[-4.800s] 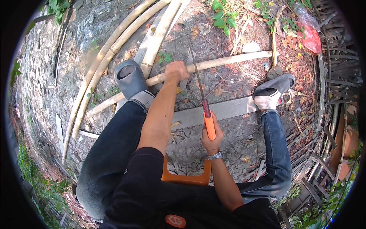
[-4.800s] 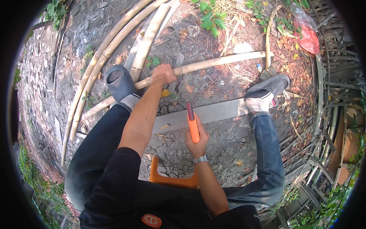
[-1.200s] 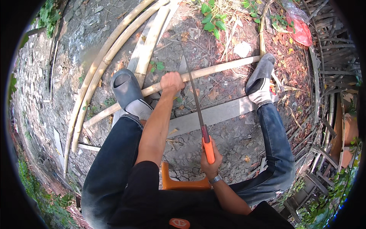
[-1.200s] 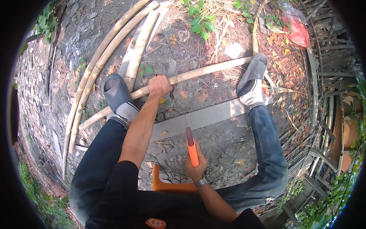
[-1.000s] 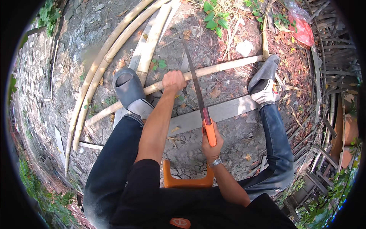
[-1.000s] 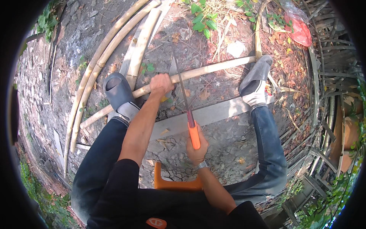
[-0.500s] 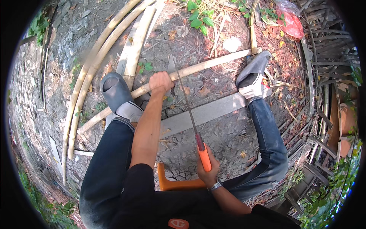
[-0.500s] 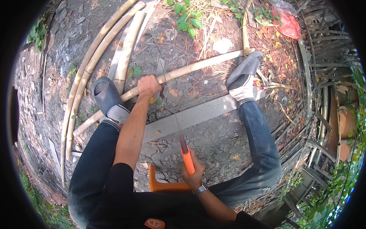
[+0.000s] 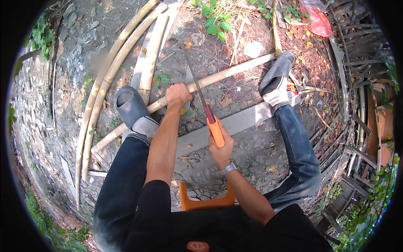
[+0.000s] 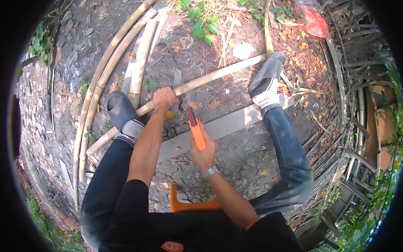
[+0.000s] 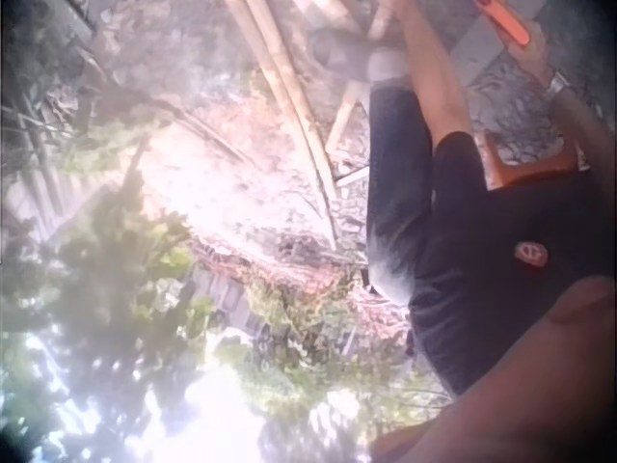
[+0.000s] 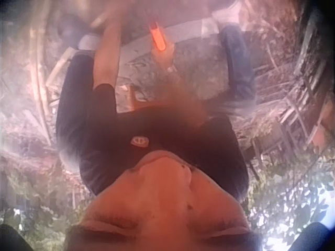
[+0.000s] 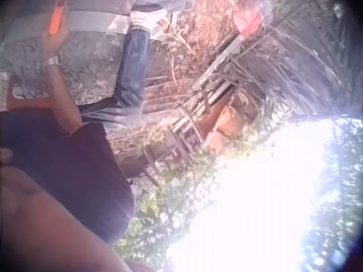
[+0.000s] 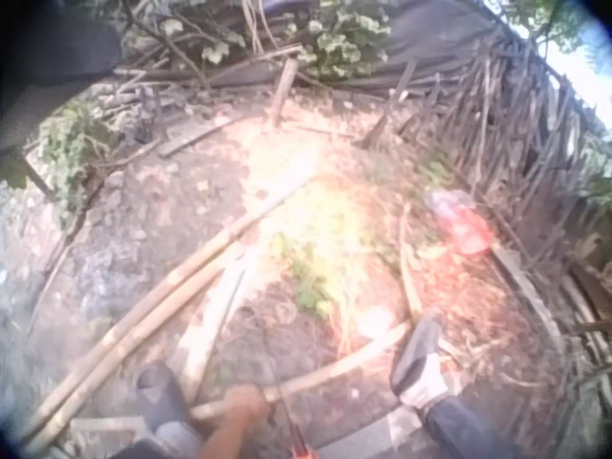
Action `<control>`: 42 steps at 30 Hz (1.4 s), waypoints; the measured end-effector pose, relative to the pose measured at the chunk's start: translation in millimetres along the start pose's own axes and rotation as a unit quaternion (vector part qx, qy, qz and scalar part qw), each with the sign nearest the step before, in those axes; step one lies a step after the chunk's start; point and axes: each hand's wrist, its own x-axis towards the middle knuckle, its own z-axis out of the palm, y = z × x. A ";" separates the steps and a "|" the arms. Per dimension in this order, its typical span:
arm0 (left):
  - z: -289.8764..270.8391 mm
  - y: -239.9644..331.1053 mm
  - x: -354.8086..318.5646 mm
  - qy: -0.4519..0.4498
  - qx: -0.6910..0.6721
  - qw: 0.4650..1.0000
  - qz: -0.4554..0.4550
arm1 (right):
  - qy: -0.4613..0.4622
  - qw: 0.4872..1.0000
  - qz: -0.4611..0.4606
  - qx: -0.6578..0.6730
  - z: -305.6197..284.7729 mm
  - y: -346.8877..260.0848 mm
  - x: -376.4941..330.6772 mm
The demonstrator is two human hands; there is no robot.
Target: The person sits on a small stool and uses a hand saw to cut a long bamboo pole that is resting on a wooden plank. The person holds the bamboo with their left hand and saws with their right hand, periodically adjusting the bamboo's position to continue the cut.
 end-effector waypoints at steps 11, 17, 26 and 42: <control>-4.9 -2.7 -2.0 -0.011 0.004 1.000 0.007 | -0.073 0.993 0.065 -0.070 -0.2 -21.0 -23.2; 1.4 1.4 -6.5 0.005 0.000 1.000 -0.012 | -0.028 0.994 -0.054 -0.086 -60.9 -8.0 -97.1; 8.4 0.4 -6.8 0.017 0.005 1.000 -0.023 | -0.048 0.995 -0.048 -0.070 -75.1 4.7 -98.2; 8.1 -3.3 -2.1 0.020 0.006 1.000 -0.003 | -0.062 0.996 0.065 0.001 -34.3 1.9 -53.1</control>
